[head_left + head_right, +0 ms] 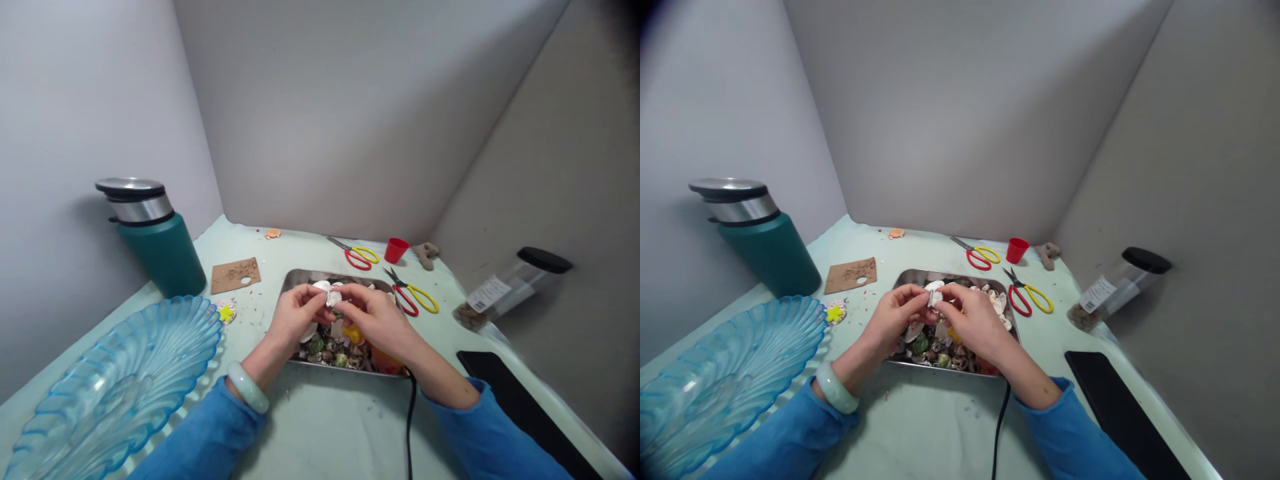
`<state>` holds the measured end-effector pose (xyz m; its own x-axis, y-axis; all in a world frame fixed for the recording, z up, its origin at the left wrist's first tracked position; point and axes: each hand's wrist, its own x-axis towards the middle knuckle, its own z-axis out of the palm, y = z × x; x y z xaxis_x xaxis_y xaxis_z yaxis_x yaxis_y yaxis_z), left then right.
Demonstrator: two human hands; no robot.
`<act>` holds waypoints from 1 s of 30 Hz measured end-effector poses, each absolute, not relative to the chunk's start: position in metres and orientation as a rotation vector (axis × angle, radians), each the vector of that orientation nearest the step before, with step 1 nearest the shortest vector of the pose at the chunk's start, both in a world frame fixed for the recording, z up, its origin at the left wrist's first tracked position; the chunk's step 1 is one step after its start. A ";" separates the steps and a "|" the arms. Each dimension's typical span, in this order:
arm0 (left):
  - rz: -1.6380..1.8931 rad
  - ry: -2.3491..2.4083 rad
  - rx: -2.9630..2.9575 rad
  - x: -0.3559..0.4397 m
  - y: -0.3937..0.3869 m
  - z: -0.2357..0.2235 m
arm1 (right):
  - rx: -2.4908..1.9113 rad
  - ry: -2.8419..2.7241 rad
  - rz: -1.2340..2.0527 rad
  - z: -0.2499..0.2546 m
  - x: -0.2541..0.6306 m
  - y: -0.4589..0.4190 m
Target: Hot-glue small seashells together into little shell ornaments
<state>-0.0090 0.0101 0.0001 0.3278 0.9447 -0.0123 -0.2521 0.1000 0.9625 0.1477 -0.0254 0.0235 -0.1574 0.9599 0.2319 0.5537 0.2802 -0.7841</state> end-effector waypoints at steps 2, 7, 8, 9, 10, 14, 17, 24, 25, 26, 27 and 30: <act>1.035 0.803 1.114 -0.009 0.011 -0.001 | -1.372 -1.810 0.760 0.023 0.149 -0.025; 1.031 0.805 1.117 -0.011 0.011 -0.001 | -1.347 -1.705 0.966 0.026 0.149 -0.023; 1.030 0.811 1.117 -0.010 0.011 -0.001 | -1.341 -1.674 1.000 0.027 0.148 -0.023; 1.027 0.817 1.118 -0.010 0.011 0.000 | -1.336 -1.648 1.019 0.027 0.148 -0.023; 1.026 0.819 1.119 -0.010 0.011 0.001 | -1.335 -1.631 1.023 0.027 0.148 -0.023; 1.020 0.820 1.112 -0.008 0.011 0.004 | -1.346 -1.662 0.962 0.025 0.147 -0.023; 1.008 0.840 1.075 -0.008 0.011 0.004 | -1.394 -1.710 0.857 0.022 0.148 -0.024; 0.978 0.866 1.015 -0.008 0.015 0.003 | -1.484 -1.810 0.688 0.022 0.153 -0.023; 0.979 0.861 1.010 -0.008 0.015 0.003 | -1.484 -1.812 0.680 0.022 0.154 -0.022; 0.980 0.854 1.010 -0.008 0.015 0.003 | -1.489 -1.811 0.671 0.022 0.154 -0.022; 0.982 0.847 1.012 -0.008 0.015 0.004 | -1.500 -1.804 0.660 0.022 0.154 -0.022; 0.996 0.841 1.051 -0.008 0.012 0.005 | -1.534 -1.778 0.608 0.022 0.153 -0.022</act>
<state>-0.0081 0.0125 0.0047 0.3317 0.9393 -0.0874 -0.2436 0.1748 0.9540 0.1528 -0.0224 0.0216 -0.0524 0.9778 0.2028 0.6489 0.1877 -0.7374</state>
